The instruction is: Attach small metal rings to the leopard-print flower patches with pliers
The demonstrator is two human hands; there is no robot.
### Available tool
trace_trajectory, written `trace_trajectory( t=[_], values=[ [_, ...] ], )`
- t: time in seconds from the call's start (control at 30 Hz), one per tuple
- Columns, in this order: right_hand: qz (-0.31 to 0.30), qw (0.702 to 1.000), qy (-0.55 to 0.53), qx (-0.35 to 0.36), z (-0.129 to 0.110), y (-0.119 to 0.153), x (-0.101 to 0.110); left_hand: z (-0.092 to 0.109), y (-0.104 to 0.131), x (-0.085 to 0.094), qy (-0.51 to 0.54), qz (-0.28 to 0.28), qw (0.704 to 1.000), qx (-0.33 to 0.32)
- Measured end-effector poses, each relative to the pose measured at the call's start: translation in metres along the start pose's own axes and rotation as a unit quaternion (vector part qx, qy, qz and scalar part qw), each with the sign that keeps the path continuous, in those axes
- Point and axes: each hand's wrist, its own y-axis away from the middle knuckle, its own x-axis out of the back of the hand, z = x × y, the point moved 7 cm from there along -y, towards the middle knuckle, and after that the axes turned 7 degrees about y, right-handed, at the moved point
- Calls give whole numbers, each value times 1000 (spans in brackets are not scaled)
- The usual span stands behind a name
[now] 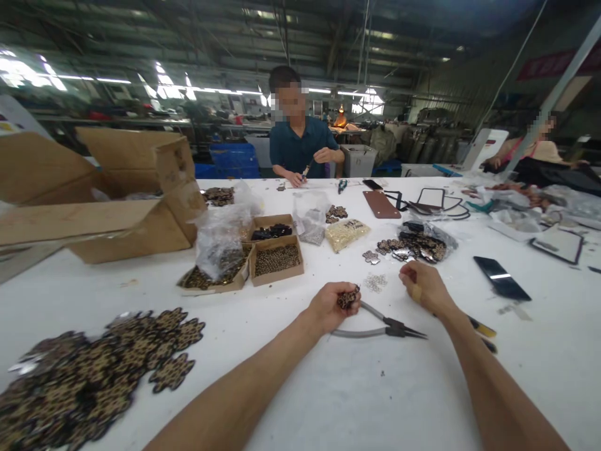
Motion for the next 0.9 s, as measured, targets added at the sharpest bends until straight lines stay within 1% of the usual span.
trace_trajectory(
  t=[0.07,0.13,0.23,0.3,0.4,0.53,0.67,0.77,0.9],
  values=[
    [-11,998,-57,10,-15,0,-7,2,-1,-3,-9,-12,1000,4],
    [-24,989,-148,19,-34,1,-14,4,-4,-6,-30,-27,999,10],
    [-63,954,-292,21,-63,3,-23,8,-12,-8,-87,-34,996,6],
    [-85,935,-343,27,-80,5,-27,12,-18,-8,-113,-30,993,1],
    [-91,923,-373,34,-95,9,-31,17,-23,-7,-123,-17,992,-18],
    [-82,916,-388,59,-100,11,-32,19,-19,-12,-129,3,991,-34],
    [-88,908,-404,66,-98,7,-34,23,-9,-23,-154,20,987,-43],
    [-62,921,-379,72,-96,4,-29,29,-7,-35,-176,27,983,-52],
    [-13,937,-338,92,-94,2,-16,33,-13,-50,-202,33,978,-40]
  ],
)
